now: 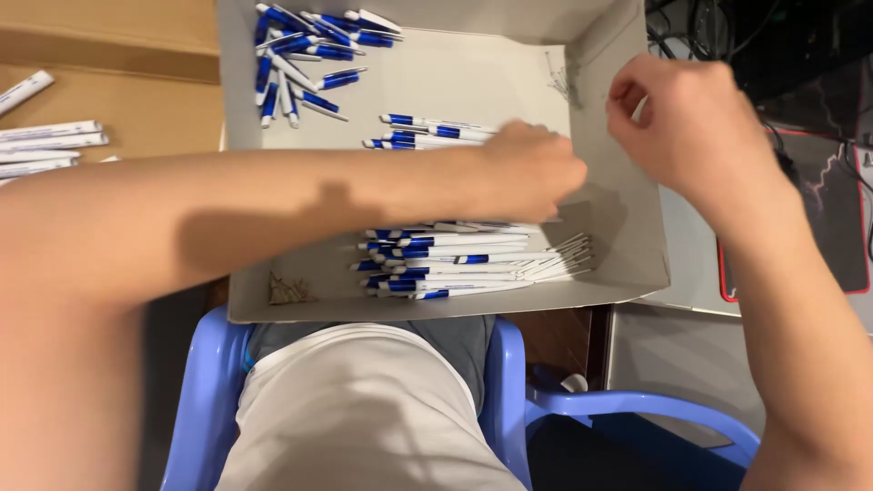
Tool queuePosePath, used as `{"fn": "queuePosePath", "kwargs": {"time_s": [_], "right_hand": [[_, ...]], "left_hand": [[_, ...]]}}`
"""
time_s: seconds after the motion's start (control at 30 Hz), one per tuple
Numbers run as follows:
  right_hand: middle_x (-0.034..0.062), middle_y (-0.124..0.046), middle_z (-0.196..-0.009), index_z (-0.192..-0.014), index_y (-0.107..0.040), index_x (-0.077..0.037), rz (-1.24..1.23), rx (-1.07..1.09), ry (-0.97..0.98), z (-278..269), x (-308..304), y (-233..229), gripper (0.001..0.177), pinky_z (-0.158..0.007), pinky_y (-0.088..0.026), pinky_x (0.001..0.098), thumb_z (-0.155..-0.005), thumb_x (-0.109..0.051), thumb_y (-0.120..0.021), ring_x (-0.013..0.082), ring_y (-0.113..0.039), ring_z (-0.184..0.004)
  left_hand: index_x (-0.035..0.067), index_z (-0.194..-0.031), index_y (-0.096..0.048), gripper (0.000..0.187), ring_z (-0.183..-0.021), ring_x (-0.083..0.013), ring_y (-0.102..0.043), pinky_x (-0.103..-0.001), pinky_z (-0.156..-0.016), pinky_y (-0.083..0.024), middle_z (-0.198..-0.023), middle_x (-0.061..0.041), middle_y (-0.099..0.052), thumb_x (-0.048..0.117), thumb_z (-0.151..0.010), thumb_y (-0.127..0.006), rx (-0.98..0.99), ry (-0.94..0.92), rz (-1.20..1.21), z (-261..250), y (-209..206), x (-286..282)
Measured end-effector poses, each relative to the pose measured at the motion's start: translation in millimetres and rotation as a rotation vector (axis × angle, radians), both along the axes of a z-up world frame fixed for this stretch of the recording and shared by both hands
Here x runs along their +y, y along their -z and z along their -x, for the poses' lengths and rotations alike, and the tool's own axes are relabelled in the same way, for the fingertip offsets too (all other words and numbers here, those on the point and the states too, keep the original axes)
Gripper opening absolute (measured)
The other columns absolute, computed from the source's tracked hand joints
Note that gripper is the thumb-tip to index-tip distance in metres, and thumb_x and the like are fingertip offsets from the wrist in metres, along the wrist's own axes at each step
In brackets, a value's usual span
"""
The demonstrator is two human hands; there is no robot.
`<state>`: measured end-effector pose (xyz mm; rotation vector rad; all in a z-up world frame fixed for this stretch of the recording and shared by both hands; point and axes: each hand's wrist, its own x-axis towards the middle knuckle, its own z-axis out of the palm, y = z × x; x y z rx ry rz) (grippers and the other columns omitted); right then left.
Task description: Assembling ballpoint pens by inserting ink refills into barrels and attaching caps.
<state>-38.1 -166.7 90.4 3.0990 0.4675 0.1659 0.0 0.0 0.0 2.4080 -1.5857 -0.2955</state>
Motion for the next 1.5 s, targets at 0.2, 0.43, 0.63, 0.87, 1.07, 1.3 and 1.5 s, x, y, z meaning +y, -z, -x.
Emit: {"fn": "queuePosePath", "kwargs": {"time_s": [0.2,0.43,0.63,0.87,1.07,1.3,1.5], "right_hand": [[0.0071,-0.066,-0.078,-0.107,-0.072,-0.004,-0.088,0.003,0.054,17.5,1.8,-15.9,0.003,-0.067,-0.048,0.0411,-0.105,-0.003,-0.069,0.0243,-0.062,-0.071],[0.0043,-0.062,-0.075,-0.106,-0.072,-0.009,-0.140,0.035,0.158,26.8,-1.1,-13.1,0.004,-0.064,-0.045,0.0406,-0.106,-0.008,-0.068,0.0220,-0.057,-0.069],[0.0019,-0.067,-0.082,-0.110,-0.073,-0.008,-0.146,-0.033,0.096,25.1,-11.0,-8.5,0.004,-0.070,-0.047,0.0400,-0.107,-0.008,-0.071,0.0203,-0.062,-0.073],[0.0050,-0.069,-0.096,-0.110,-0.071,-0.001,-0.272,-0.041,0.046,20.6,-7.9,-15.8,0.003,-0.077,-0.048,0.0322,-0.110,0.001,-0.069,0.0166,-0.060,-0.078],[0.0049,-0.070,-0.099,-0.113,-0.073,-0.001,-0.272,-0.092,0.011,15.5,-18.9,-12.7,0.004,-0.084,-0.047,0.0320,-0.111,0.001,-0.069,0.0155,-0.062,-0.082],[0.0087,-0.069,-0.104,-0.113,-0.062,0.001,-0.568,-0.052,0.057,14.6,0.0,-25.4,0.015,-0.076,-0.046,0.0253,-0.123,0.009,-0.055,0.0122,-0.064,-0.091],[0.0085,-0.065,-0.112,-0.121,-0.062,0.002,-0.759,0.109,-0.065,2.1,46.4,-18.7,0.009,-0.092,-0.050,0.0229,-0.119,0.009,-0.066,0.0125,-0.061,-0.103]], "left_hand": [[0.024,-0.116,-0.064,0.033,-0.101,-0.0265,-0.068,-0.045,-0.066,-0.051,-0.109,0.001,-0.069,0.020,-0.084,-0.062,0.127,-0.018,-0.186,18.0,19.6,-55.8],[0.028,-0.140,-0.051,0.052,-0.106,-0.0218,-0.066,-0.037,-0.070,-0.052,-0.123,0.002,-0.060,0.027,-0.088,-0.057,0.159,0.027,-0.308,42.4,24.5,-76.3],[0.023,-0.126,-0.056,0.045,-0.103,-0.0224,-0.067,-0.037,-0.071,-0.050,-0.122,0.001,-0.064,0.027,-0.082,-0.060,0.361,-0.063,-0.285,45.0,7.7,-68.6],[0.016,-0.107,-0.058,0.025,-0.092,-0.0235,-0.067,-0.041,-0.073,-0.050,-0.104,0.000,-0.068,0.022,-0.082,-0.057,0.600,-0.225,-0.205,36.5,-8.8,-49.9],[0.016,-0.099,-0.064,0.018,-0.088,-0.0220,-0.070,-0.039,-0.067,-0.052,-0.100,-0.002,-0.072,0.021,-0.083,-0.057,0.706,-0.280,-0.075,26.2,-33.5,-28.1],[0.018,-0.098,-0.060,0.012,-0.087,-0.0068,-0.082,-0.022,-0.044,-0.039,-0.101,-0.002,-0.077,0.027,-0.104,-0.057,0.916,-0.379,0.318,1.5,-80.4,69.5],[0.009,-0.106,-0.068,0.010,-0.080,-0.0193,-0.066,-0.042,-0.077,-0.047,-0.099,-0.004,-0.074,0.009,-0.108,-0.058,0.110,-0.273,0.633,-15.9,-69.2,158.8]]}}
